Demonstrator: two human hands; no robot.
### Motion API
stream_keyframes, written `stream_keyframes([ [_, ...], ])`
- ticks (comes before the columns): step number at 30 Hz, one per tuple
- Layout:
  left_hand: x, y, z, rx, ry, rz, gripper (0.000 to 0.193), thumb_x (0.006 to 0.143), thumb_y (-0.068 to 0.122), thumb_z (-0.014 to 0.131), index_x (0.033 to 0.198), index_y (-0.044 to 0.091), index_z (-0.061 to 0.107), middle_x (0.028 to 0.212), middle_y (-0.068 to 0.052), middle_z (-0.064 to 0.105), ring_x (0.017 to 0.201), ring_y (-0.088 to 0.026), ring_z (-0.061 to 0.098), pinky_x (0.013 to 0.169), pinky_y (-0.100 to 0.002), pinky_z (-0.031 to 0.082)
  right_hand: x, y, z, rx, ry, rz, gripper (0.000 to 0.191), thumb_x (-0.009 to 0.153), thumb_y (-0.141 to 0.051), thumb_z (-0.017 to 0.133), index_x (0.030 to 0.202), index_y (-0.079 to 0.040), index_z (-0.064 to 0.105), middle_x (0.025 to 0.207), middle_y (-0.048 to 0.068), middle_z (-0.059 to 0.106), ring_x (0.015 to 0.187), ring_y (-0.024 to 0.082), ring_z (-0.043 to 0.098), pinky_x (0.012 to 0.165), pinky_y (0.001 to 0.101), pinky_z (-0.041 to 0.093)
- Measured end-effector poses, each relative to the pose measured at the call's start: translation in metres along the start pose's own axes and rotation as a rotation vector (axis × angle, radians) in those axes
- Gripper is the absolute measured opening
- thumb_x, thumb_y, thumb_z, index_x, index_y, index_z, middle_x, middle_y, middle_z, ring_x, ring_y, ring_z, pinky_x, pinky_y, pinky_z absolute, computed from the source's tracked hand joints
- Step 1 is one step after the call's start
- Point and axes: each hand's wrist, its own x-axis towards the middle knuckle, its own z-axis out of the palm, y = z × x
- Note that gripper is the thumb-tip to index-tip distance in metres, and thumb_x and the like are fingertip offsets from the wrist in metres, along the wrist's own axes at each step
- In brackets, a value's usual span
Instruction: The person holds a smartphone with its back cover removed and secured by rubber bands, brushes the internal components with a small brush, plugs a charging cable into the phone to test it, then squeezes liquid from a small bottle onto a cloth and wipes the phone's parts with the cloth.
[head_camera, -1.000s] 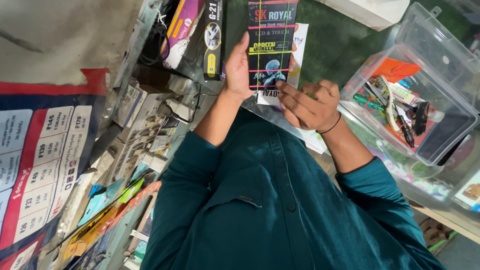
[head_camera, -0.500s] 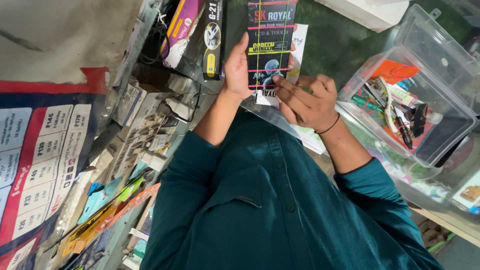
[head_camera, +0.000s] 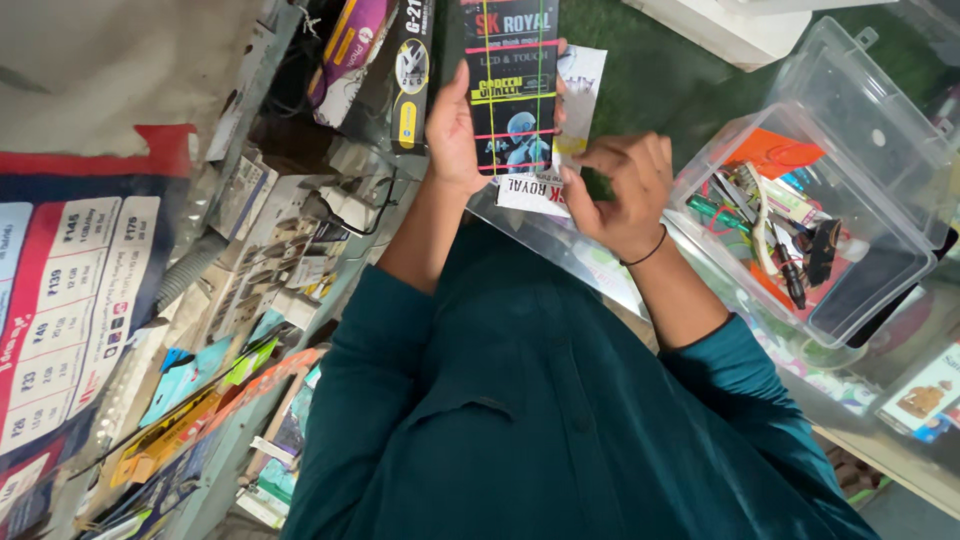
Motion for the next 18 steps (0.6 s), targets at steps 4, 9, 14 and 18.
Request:
stream_keyframes([
  [4,0.003,0.0,0.001,0.059,0.042,0.049,0.076,0.11,0.052,0.032,0.155,-0.008,0.042,0.123,-0.021,0.066,0.103,-0.028,0.069,0.093,-0.04,0.057,0.0,0.008,0.006,0.056,0.004,0.059,0.02,0.092,-0.002,0.086,0.1,-0.004,0.068,0.098,0.009,0.069,0.086,0.028,0.062,0.077,0.0413,0.042],
  [9,0.002,0.002,-0.002,0.1,0.062,0.061,0.077,0.112,0.052,0.028,0.157,-0.007,0.042,0.124,-0.02,0.066,0.102,-0.027,0.069,0.093,-0.039,0.057,0.006,0.009,0.004,0.049,-0.101,-0.002,0.015,0.092,-0.006,0.083,0.105,-0.008,0.076,0.099,0.004,0.072,0.085,0.024,0.063,0.076,0.0385,0.043],
  [14,0.0,0.0,-0.006,0.064,0.059,0.07,0.072,0.111,0.05,0.03,0.154,-0.006,0.044,0.131,-0.02,0.064,0.104,-0.028,0.069,0.094,-0.04,0.056,0.013,-0.001,0.003,-0.066,-0.132,-0.091,0.03,0.09,-0.017,0.086,0.119,-0.012,0.079,0.097,0.002,0.066,0.086,0.023,0.058,0.076,0.0379,0.042],
  [18,0.0,0.002,-0.007,0.065,0.034,0.063,0.072,0.112,0.051,0.032,0.155,-0.006,0.043,0.132,-0.02,0.064,0.105,-0.028,0.068,0.095,-0.04,0.057,0.018,-0.009,0.004,-0.181,-0.182,-0.11,0.033,0.09,-0.019,0.086,0.122,-0.015,0.08,0.098,0.0,0.063,0.087,0.023,0.055,0.076,0.0375,0.039],
])
